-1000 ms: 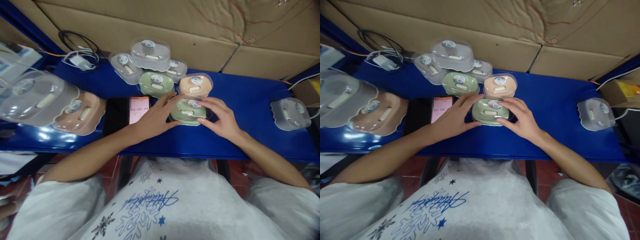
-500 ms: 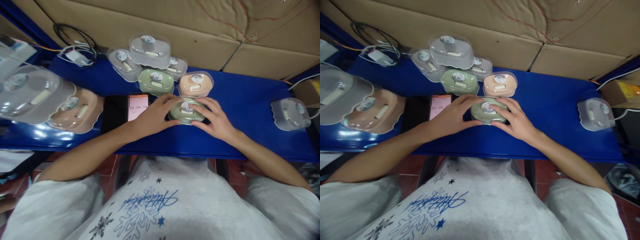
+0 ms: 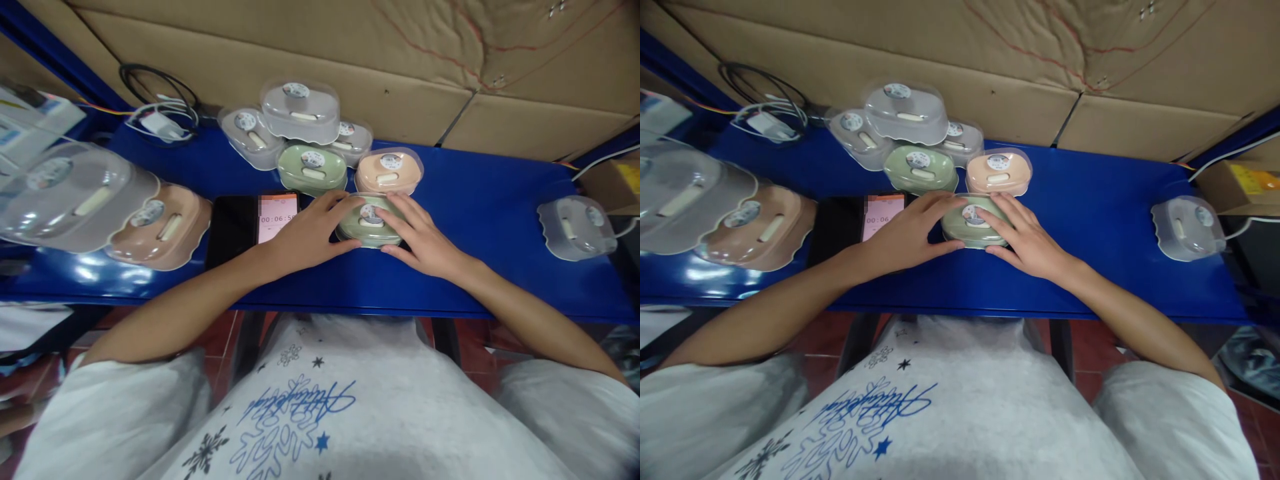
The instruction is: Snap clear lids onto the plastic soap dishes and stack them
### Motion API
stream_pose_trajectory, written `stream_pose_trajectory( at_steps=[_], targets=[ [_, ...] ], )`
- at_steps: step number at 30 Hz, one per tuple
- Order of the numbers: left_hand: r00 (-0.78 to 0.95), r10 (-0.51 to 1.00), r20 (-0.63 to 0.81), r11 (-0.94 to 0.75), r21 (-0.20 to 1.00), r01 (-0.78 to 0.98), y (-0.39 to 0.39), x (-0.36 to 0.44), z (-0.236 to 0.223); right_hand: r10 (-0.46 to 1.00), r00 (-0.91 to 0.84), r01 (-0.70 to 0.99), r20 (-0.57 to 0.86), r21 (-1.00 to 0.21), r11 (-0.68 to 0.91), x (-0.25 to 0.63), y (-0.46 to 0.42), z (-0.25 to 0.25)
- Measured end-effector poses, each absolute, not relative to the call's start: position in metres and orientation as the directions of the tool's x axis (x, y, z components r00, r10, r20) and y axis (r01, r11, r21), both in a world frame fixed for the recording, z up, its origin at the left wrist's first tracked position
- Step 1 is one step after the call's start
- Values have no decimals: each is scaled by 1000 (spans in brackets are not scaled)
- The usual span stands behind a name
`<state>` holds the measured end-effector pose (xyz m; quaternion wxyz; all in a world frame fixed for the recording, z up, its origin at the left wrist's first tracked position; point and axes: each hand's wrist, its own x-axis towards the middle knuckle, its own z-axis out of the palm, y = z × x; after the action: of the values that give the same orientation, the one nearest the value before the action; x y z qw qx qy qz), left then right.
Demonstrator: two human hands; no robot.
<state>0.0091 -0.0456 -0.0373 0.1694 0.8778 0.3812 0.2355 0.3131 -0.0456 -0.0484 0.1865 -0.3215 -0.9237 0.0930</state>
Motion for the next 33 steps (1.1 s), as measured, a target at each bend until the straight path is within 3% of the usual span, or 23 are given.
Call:
stream_pose_trajectory(
  at_steps=[13, 20, 23, 26, 29, 31, 33],
  targets=[
    [643, 706, 298, -705, 390, 593, -43, 10, -35, 623, -729, 538, 285, -325, 778, 319, -38, -46],
    [625, 745, 233, -651, 458, 605, -43, 7, -28, 568, -761, 486, 313, -303, 820, 330, -19, -28],
    [620, 762, 187, -624, 469, 625, -41, 5, -10, 627, -686, 558, 369, -285, 779, 348, 17, -4],
    [571, 771, 281, -637, 335, 695, -32, -1, 19, 693, -662, 623, 286, -306, 720, 365, 59, 21],
    [530, 752, 392, -618, 140, 774, -9, -13, 51, 655, -754, 592, 55, -376, 713, 368, 88, 32],
    [512, 774, 374, -568, 52, 821, 14, -21, 68, 635, -771, 589, -36, -416, 692, 359, 97, 30],
    [526, 803, 280, -547, -7, 837, 42, -28, 78, 653, -757, 601, -20, -416, 683, 346, 102, 23]
  ],
)
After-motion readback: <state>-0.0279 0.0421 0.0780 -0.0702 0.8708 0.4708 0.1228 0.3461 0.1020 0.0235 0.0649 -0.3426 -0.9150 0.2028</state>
